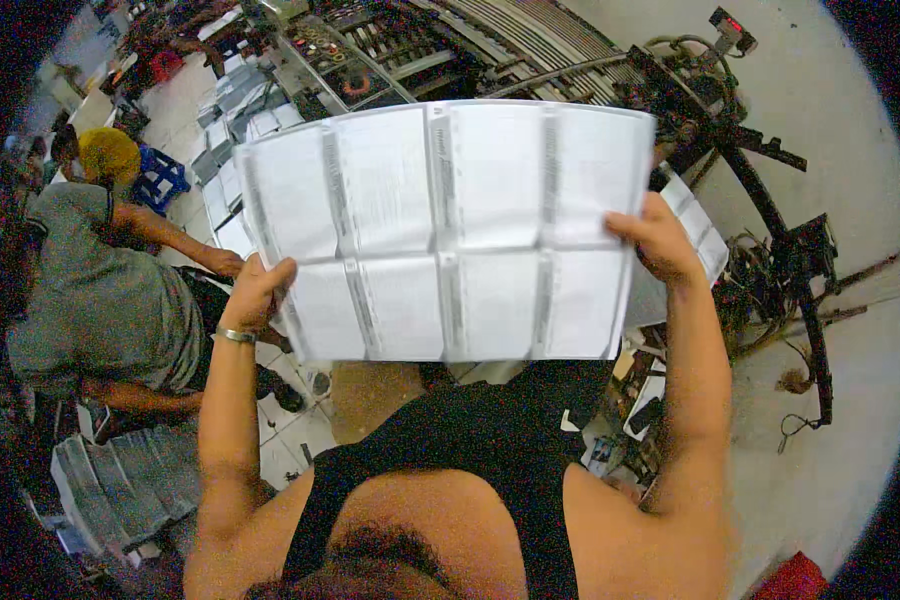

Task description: The person operates a printing machine by loading stacks of printed paper, aligning them, and using a wooden block to press the edges even.

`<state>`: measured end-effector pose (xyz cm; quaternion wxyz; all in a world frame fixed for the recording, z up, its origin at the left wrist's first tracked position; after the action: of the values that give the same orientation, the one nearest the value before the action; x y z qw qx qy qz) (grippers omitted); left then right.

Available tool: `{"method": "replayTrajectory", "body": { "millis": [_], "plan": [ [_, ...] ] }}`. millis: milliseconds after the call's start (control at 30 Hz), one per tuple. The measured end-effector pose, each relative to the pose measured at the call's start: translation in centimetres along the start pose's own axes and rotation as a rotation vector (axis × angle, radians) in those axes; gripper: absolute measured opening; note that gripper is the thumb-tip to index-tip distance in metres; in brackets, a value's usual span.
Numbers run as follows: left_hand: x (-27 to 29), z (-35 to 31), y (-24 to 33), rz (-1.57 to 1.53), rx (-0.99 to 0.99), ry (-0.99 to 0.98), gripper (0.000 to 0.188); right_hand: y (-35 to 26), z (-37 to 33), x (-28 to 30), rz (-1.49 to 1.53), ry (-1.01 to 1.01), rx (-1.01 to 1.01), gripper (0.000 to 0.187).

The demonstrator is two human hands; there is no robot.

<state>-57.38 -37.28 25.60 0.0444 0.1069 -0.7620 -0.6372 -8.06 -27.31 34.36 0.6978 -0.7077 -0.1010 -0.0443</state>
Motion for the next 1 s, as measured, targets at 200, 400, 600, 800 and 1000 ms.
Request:
{"method": "replayTrajectory", "body": {
  "millis": [200, 400, 600, 800, 1000],
  "plan": [
    [-1.6, 0.5, 0.7, 0.113, -0.318, 0.001, 0.033, 3.8, -6.7, 5.1, 0.118, 0.394, 0.182, 0.051],
    [-5.2, 1.7, -1.4, -0.151, -0.163, 0.125, 0.035, 10.9, -10.2, 2.7, 0.286, 0.526, 0.090, 0.063],
    [-4.3, 7.2, -1.8, -0.066, -0.279, -0.003, 0.043, 11.1, -7.9, 2.6, 0.197, 0.522, 0.105, 0.061],
    [-6.0, 4.2, -1.7, 0.189, -0.607, 0.236, 0.043, 12.4, -10.6, -1.0, 0.383, 0.586, 0.298, 0.062],
    [-6.0, 4.3, -0.5, 0.313, -0.443, 0.209, 0.032, 14.7, -11.2, 0.8, 0.435, 0.506, 0.234, 0.049]
  ]
}}
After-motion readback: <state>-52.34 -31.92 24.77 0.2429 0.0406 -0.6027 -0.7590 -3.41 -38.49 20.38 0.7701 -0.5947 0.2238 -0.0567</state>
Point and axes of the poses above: each hand's wrist, its own z-axis towards the middle knuckle, its own x-axis out of the back of the hand, y = z × x, the point moved 1 cm from there along z, towards the middle knuckle, and after that the axes turned 12 degrees about y, right-handed, at the moved point
